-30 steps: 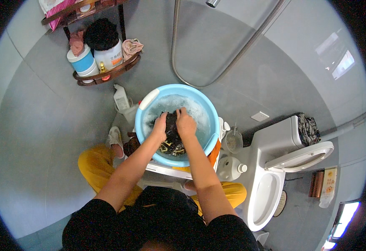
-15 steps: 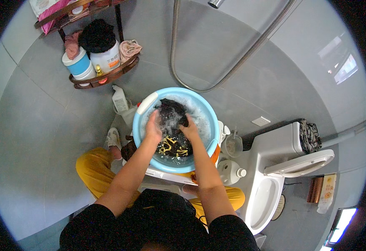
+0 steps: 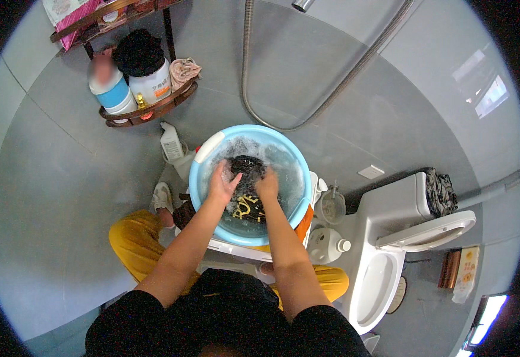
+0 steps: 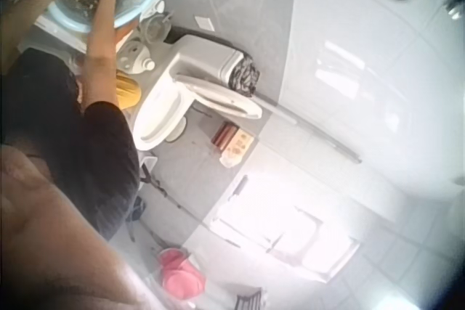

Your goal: The person sits on the bathroom floor and hand-washes a dark brown cloth in a blue basin filled with soapy water. They repeatedly submerge, agitate, and wring the cloth. Later, they wash a black cloth with a yellow design using the same method.

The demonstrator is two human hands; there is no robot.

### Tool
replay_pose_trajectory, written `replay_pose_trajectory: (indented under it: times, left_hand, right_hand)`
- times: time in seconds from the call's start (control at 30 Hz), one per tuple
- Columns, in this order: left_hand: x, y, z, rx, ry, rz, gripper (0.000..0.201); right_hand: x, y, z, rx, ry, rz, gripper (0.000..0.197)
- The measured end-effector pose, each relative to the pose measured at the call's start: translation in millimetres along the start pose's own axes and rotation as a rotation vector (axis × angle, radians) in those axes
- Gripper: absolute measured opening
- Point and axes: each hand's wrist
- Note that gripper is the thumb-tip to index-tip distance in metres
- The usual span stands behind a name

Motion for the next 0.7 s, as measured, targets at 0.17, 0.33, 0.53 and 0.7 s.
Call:
replay_pose_trajectory:
  times: [0.17, 0.33, 0.53, 0.7]
  left_hand:
    - [-15.7, -11.9, 5.5, -0.071, 0.056, 0.106, 0.035]
    - [-4.5, -4.0, 4.4, -0.212, 0.077, 0.195, 0.038]
    - [30.5, 17.3, -16.8, -0.161, 0.028, 0.352, 0.044]
    - [25.3, 22.2, -6.9, -0.283, 0.223, 0.499, 0.034]
  right_hand:
    - [-17.8, 6.1, 7.4, -0.027, 0.059, 0.067, 0.035]
    - [-43.4, 37.0, 55.7, -0.262, -0.412, -0.090, 0.029]
    - [-84.7, 141.6, 112.6, -0.783, -0.334, -0.076, 0.020]
    - [-77.1, 155.0, 105.3, -0.793, -0.160, -0.026, 0.022]
Point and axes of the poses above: each hand's wrist, its own y-axis away from the middle knuckle, its own x-axis out of the palm, z = x × y, and after that the axes turned 9 degrees about z, right-handed
